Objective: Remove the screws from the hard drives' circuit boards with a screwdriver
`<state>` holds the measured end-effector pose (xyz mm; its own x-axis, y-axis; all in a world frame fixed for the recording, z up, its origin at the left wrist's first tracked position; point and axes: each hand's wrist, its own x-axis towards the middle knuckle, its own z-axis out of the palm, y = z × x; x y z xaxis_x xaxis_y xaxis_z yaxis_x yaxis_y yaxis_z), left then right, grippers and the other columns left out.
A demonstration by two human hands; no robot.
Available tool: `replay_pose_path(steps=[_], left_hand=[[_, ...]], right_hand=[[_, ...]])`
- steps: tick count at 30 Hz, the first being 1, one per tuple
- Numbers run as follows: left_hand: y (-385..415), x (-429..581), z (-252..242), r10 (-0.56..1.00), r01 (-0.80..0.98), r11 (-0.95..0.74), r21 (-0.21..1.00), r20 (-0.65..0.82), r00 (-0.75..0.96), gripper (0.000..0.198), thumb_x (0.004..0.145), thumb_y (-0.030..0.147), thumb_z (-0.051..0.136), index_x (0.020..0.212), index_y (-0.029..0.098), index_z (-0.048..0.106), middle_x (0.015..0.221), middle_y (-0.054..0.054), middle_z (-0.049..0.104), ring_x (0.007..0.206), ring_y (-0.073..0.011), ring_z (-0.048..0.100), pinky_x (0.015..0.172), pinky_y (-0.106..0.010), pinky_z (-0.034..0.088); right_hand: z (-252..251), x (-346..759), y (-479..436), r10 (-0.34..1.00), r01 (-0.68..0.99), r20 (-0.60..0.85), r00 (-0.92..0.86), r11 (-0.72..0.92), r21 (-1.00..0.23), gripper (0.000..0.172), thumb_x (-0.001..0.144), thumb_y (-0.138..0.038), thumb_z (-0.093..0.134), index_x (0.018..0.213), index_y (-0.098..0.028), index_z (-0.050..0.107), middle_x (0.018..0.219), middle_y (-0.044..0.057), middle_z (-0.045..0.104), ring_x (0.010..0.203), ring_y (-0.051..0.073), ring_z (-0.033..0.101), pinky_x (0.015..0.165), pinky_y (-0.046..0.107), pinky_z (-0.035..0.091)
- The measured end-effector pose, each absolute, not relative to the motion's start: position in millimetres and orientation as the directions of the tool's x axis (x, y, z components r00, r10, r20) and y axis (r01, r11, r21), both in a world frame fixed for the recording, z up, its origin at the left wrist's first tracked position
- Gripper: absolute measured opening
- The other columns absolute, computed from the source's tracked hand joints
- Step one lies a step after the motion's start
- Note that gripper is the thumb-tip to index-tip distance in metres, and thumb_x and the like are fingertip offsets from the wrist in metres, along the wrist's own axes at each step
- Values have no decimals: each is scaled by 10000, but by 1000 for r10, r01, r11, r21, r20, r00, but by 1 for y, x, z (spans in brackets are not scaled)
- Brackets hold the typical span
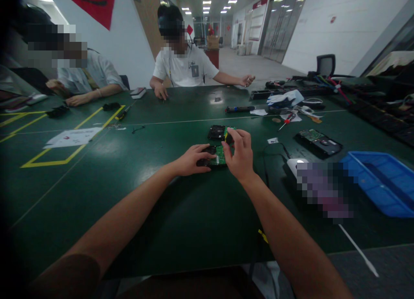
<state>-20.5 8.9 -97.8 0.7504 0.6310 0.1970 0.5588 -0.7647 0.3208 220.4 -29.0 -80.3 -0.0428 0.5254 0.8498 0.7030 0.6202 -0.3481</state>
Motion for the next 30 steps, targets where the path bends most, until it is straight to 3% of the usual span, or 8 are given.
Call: replay_pose_path(steps=[6,15,22,30], left_hand=[[8,-21,-95,637,563,-758,330,189,747,576,842,523,732,1371,320,628,1626,-112,354,1482,-374,336,1186,-573,284],[9,-20,-97,638,565,-757,329,185,748,571,851,533,718,1372,317,630,1633,-115,340,1488,-373,325,1189,-566,281],[9,-20,-96,640,562,-753,343,184,746,572,848,513,729,1378,326,623,1626,-108,359,1490,-371,322,1182,-585,282],[9,-20,-96,631,555,-763,332,199,750,566,852,522,724,1372,317,633,1628,-114,347,1482,-376,333,1191,-567,281]], right_hand=[[-84,221,-26,548,699,834,-64,621,-355,650,967,-214,512,1569,-343,306,1393,130,481,1173,304,580,873,521,614],[-81,221,-28,530,706,847,-28,610,-359,585,925,-259,638,1462,-342,420,1268,105,512,963,240,599,710,422,613],[-83,221,-27,530,712,847,-45,612,-345,592,946,-233,579,1497,-346,395,1308,115,509,1145,295,571,852,500,608],[-85,221,-27,536,714,842,-57,611,-340,639,956,-205,545,1550,-333,345,1338,126,507,1149,291,580,860,501,615]])
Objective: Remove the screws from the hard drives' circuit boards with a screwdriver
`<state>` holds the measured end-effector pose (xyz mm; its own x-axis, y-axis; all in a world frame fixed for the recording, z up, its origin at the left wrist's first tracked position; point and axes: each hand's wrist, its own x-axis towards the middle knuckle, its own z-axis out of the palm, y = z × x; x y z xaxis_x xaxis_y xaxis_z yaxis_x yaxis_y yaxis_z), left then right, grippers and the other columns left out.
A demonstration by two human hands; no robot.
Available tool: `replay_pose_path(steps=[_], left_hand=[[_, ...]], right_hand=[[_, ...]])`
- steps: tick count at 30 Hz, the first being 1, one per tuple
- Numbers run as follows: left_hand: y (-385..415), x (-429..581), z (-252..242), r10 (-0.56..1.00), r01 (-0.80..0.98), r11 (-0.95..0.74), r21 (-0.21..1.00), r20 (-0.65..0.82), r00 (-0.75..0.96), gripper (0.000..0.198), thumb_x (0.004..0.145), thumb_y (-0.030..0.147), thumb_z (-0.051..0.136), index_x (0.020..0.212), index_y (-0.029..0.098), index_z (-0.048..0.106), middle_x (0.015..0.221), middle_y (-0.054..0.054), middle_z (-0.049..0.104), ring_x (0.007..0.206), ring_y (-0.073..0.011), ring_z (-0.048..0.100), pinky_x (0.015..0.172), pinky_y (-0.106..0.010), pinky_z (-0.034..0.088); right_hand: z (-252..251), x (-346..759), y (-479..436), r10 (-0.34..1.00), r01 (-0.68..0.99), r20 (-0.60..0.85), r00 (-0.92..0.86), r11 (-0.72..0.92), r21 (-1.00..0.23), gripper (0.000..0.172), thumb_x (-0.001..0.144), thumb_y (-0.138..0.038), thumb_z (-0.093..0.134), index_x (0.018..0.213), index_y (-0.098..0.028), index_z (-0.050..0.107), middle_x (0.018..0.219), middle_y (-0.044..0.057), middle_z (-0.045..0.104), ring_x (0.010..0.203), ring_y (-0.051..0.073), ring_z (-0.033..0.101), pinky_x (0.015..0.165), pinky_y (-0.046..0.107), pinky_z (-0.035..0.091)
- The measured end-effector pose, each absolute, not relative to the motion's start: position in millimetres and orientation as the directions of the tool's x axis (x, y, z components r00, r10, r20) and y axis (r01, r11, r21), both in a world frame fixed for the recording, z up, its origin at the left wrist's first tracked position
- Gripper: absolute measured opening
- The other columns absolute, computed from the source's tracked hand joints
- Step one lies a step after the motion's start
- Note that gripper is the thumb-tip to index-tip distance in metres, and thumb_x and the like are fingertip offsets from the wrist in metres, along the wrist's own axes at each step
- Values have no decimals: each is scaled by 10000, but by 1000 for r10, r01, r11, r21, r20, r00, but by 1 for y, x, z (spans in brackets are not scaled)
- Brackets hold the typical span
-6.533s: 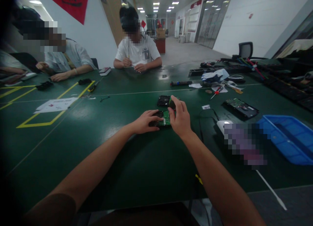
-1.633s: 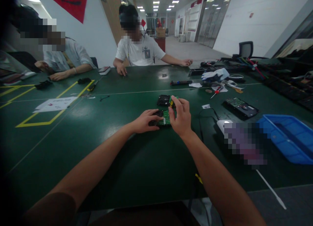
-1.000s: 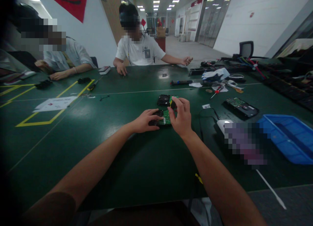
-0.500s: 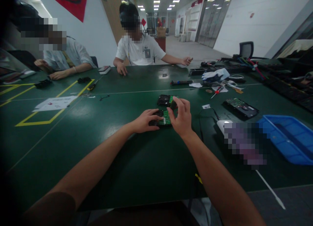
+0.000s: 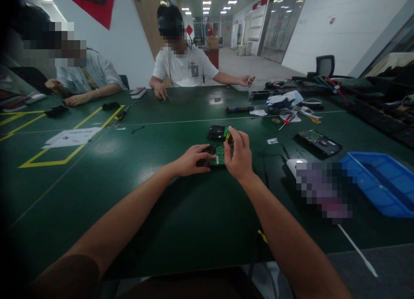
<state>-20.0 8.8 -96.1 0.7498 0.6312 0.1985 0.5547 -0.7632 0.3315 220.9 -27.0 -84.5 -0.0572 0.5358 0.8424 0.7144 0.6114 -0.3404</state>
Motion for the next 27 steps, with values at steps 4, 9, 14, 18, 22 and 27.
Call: replay_pose_path(steps=[4,9,14,18,22,27], left_hand=[[8,-20,-96,639,564,-757,331,189,746,575,844,524,732,1372,320,630,1626,-109,351,1481,-375,333,1193,-569,279],[8,-20,-95,641,564,-754,338,185,745,570,849,514,731,1375,322,628,1625,-107,354,1488,-378,320,1190,-581,277],[8,-20,-97,634,555,-761,337,203,746,564,853,517,726,1370,312,635,1620,-126,359,1478,-382,336,1184,-577,286],[8,-20,-97,634,560,-763,325,202,746,569,851,520,728,1369,306,636,1613,-130,366,1467,-380,354,1183,-570,291],[9,-20,-97,629,558,-767,316,204,750,579,850,528,727,1377,307,629,1610,-133,367,1471,-371,351,1185,-562,293],[11,-21,-100,632,557,-764,325,199,749,573,850,527,727,1374,319,628,1621,-127,352,1481,-375,334,1182,-582,288]], right_hand=[[-84,221,-28,543,713,838,-57,609,-346,618,951,-242,583,1526,-343,381,1304,118,513,1090,274,593,831,482,621],[-83,222,-28,549,705,833,-60,615,-355,587,938,-295,640,1480,-358,424,1229,93,528,1002,246,600,818,467,625],[-83,222,-27,542,704,838,-62,619,-349,541,965,-275,599,1475,-331,427,1243,101,556,1051,260,615,856,482,622],[-85,221,-26,553,692,831,-62,624,-364,550,986,-271,549,1509,-302,380,1317,123,567,1109,282,626,891,504,614],[-86,221,-26,552,684,831,-65,631,-366,573,986,-286,557,1523,-301,357,1383,124,565,1120,288,637,889,505,615],[-84,222,-27,530,699,844,-81,634,-331,566,963,-304,617,1489,-319,409,1306,100,602,1091,270,639,858,468,622]])
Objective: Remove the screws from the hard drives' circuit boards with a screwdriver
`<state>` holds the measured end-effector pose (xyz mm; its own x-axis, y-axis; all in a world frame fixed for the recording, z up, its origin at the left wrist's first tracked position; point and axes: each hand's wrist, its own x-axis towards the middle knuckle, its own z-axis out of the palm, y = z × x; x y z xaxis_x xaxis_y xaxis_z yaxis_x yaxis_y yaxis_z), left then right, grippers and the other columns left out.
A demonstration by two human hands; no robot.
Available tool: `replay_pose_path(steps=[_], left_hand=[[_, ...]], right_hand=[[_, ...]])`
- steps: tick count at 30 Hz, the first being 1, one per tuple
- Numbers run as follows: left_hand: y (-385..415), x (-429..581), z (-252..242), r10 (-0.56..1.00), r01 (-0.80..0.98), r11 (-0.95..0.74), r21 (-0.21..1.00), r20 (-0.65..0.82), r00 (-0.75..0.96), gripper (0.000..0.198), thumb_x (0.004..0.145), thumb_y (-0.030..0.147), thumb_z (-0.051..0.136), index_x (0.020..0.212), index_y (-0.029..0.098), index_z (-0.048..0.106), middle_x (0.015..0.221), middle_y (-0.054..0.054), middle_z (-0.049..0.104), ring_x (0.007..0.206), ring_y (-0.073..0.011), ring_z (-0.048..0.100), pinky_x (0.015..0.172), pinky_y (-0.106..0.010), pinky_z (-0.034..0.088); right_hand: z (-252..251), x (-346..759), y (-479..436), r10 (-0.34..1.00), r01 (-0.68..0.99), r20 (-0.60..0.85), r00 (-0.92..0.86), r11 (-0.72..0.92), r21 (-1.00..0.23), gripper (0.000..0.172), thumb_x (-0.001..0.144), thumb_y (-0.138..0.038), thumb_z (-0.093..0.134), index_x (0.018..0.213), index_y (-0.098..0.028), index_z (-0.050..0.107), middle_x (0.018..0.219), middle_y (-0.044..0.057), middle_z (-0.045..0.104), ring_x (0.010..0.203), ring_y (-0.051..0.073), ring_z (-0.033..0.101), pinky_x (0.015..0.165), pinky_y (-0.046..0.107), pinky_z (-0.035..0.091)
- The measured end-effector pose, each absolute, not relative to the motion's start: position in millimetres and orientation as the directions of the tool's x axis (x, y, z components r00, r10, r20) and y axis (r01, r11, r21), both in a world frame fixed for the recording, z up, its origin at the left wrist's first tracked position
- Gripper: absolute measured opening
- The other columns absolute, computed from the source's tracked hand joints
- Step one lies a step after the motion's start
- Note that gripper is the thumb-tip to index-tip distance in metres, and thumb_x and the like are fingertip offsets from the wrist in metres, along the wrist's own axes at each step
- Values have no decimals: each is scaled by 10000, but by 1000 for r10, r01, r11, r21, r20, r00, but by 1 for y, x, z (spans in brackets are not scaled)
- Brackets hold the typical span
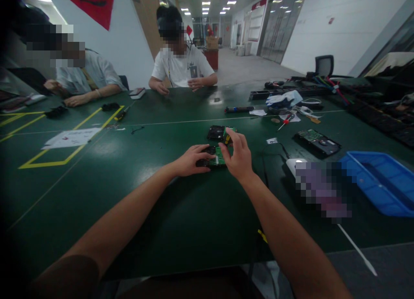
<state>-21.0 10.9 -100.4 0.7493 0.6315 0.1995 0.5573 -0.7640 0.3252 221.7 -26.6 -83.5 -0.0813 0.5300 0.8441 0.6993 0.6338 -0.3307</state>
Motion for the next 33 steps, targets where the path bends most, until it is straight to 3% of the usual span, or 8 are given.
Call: replay_pose_path(steps=[9,16,26,33], left_hand=[[10,-20,-100,618,544,-777,318,221,754,569,850,518,730,1371,308,634,1610,-129,373,1479,-375,341,1181,-568,297],[10,-21,-100,636,559,-760,332,203,745,567,861,534,712,1383,333,621,1629,-113,342,1488,-376,321,1178,-591,290],[11,-21,-100,620,547,-775,318,216,754,575,852,519,727,1378,309,626,1617,-126,361,1483,-362,337,1184,-562,293],[9,-21,-99,629,557,-767,319,202,750,569,854,528,723,1377,324,627,1619,-120,358,1486,-367,329,1187,-565,285]], right_hand=[[-82,221,-28,544,728,833,-97,610,-314,546,1003,-263,513,1532,-283,376,1341,116,611,1104,274,645,945,504,586],[-80,222,-28,535,726,841,-79,609,-320,562,976,-258,579,1511,-305,414,1266,100,635,1085,265,651,928,483,596],[-88,223,-24,562,714,821,-97,614,-335,611,997,-270,494,1576,-308,300,1445,110,558,1175,295,641,950,529,595],[-81,221,-29,563,733,821,-91,596,-327,567,983,-280,547,1527,-304,388,1261,102,631,1073,268,639,922,500,593]])
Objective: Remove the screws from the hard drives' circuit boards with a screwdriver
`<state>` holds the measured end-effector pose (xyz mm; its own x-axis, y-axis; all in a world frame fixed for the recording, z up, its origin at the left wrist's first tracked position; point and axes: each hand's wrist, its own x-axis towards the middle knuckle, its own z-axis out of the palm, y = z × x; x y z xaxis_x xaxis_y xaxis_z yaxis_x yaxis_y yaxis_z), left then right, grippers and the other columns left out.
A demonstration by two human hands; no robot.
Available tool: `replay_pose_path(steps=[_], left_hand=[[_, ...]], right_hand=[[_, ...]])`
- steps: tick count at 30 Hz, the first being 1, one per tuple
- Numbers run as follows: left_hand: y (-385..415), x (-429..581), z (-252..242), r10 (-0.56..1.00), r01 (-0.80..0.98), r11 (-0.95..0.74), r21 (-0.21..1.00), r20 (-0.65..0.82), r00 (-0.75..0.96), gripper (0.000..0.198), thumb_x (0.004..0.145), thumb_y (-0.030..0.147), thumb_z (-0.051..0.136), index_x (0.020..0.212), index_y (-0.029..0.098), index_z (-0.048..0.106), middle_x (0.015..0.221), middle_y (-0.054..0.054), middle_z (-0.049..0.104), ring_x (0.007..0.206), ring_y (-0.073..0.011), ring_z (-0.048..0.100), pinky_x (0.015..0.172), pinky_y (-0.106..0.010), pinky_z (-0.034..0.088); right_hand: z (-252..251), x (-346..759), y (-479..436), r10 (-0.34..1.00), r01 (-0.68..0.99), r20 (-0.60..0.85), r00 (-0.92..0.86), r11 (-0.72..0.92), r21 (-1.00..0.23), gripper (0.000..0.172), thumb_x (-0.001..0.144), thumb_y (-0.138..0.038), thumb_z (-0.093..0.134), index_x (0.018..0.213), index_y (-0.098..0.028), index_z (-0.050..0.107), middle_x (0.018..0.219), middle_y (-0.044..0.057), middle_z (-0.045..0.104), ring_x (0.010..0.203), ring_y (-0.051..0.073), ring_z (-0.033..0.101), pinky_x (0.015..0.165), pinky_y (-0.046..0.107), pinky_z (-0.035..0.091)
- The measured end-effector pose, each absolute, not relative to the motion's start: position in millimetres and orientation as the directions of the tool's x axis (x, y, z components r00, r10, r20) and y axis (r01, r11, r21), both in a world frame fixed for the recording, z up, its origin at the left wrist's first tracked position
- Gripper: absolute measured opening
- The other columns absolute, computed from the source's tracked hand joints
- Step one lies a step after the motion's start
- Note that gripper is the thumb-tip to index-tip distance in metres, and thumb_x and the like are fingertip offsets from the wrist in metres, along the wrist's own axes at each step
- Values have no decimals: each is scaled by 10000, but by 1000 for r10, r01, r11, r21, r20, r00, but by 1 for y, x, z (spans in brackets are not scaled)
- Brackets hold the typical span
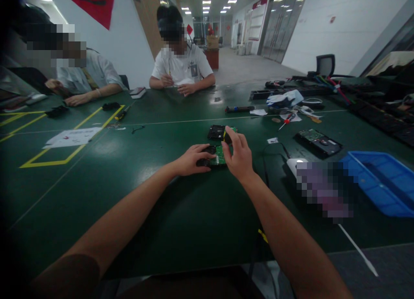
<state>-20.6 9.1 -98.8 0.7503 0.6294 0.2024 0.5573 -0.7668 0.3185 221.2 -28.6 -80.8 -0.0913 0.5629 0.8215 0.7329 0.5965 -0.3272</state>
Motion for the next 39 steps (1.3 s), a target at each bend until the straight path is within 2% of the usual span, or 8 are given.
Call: replay_pose_path(steps=[5,12,15,27,34,39], left_hand=[[9,-21,-99,630,553,-765,329,209,748,568,858,529,717,1378,317,629,1622,-134,351,1475,-379,340,1185,-569,284],[10,-21,-99,637,557,-759,338,203,744,572,843,527,732,1368,322,633,1629,-116,346,1481,-374,334,1183,-582,285],[9,-21,-98,635,554,-759,342,201,746,568,847,520,730,1370,321,632,1630,-113,345,1485,-374,329,1186,-583,279],[9,-20,-97,635,558,-761,330,204,745,565,850,515,730,1368,310,633,1625,-118,351,1475,-374,342,1187,-574,285],[10,-20,-100,638,556,-757,343,203,743,571,837,518,741,1364,323,637,1628,-116,348,1479,-378,335,1184,-588,283],[8,-20,-97,643,558,-751,354,197,740,570,838,509,743,1368,327,632,1630,-106,348,1482,-376,332,1187,-594,279]], right_hand=[[-81,223,-28,548,729,832,-89,605,-321,557,968,-304,601,1494,-305,421,1223,93,638,1020,255,650,899,487,602],[-86,223,-25,583,715,807,-95,604,-352,569,1005,-293,496,1550,-303,331,1422,124,571,1177,302,640,950,548,593],[-86,223,-25,593,704,799,-100,609,-364,573,1010,-277,473,1561,-295,315,1446,123,556,1201,299,638,954,538,596],[-83,222,-28,550,734,831,-83,598,-322,559,967,-307,606,1491,-318,413,1243,90,642,970,248,655,884,487,599],[-81,221,-29,560,729,823,-91,600,-328,537,990,-273,535,1507,-325,401,1280,101,625,1087,273,640,939,504,582],[-84,222,-26,586,719,805,-93,599,-353,560,1012,-292,465,1553,-302,322,1420,121,565,1156,294,636,953,537,583]])
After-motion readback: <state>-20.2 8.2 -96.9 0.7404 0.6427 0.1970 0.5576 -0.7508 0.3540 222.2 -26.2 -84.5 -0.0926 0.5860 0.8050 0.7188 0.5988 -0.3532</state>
